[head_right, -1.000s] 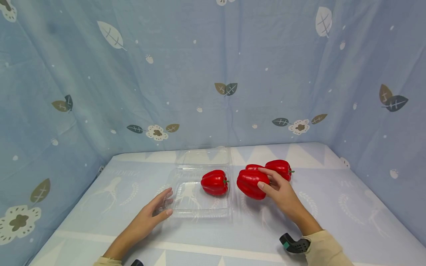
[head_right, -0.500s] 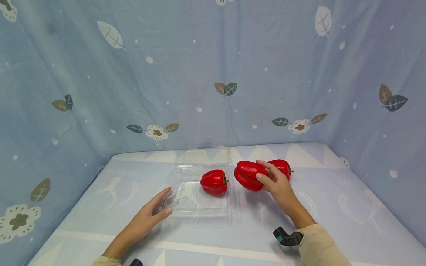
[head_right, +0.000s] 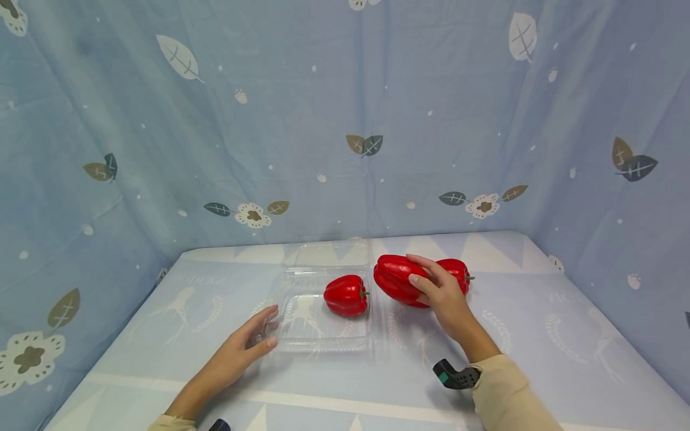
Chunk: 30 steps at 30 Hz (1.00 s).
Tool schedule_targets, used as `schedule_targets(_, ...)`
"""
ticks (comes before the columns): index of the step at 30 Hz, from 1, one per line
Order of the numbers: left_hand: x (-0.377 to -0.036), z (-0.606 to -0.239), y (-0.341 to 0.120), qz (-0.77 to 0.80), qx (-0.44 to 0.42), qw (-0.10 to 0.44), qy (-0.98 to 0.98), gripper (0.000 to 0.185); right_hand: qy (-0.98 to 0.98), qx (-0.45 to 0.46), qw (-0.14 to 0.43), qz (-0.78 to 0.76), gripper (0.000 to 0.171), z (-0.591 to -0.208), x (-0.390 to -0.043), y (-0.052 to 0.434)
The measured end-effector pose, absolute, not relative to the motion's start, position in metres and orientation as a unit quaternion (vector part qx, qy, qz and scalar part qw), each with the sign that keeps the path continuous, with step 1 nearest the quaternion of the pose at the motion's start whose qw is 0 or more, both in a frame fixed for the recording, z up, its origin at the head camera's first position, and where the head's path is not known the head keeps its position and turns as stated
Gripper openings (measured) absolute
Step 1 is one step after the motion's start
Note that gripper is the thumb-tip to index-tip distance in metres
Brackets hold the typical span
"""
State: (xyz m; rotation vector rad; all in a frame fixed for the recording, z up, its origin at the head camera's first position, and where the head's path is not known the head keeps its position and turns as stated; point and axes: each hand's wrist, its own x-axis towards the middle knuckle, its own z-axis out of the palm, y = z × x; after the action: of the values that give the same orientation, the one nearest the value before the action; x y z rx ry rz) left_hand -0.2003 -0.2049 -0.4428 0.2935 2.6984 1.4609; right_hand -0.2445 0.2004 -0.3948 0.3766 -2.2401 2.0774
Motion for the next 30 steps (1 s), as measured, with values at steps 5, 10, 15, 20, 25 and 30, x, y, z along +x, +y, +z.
schedule_targets(5, -0.201, -0.443, -0.204, 0.470, 0.094, 0.028, 0.877, 0.067, -0.717, 0.131, 0.028, 0.684, 0.057, -0.393, -0.247, 0.196)
schedule_targets(10, -0.201, -0.443, -0.204, 0.471, 0.097, 0.027, 0.876, 0.067, -0.722, 0.127, 0.022, 0.680, 0.059, -0.391, -0.250, 0.191)
schedule_targets(15, -0.201, -0.444, -0.204, 0.473, 0.097, 0.028, 0.875, 0.067, -0.737, 0.118, 0.017, 0.665, 0.063, -0.391, -0.251, 0.185)
schedule_targets(20, -0.201, -0.445, -0.206, 0.476, 0.099, 0.027, 0.874, 0.066, -0.745, 0.125, 0.012, 0.655, 0.065, -0.392, -0.252, 0.179)
schedule_targets(25, -0.201, -0.446, -0.207, 0.480, 0.101, 0.027, 0.871, 0.063, -0.748, 0.133, 0.013, 0.650, 0.065, -0.391, -0.255, 0.174)
schedule_targets(30, -0.200, -0.445, -0.207, 0.478, 0.106, 0.026, 0.872, 0.063, -0.749, 0.137, 0.011, 0.648, 0.064, -0.388, -0.256, 0.168)
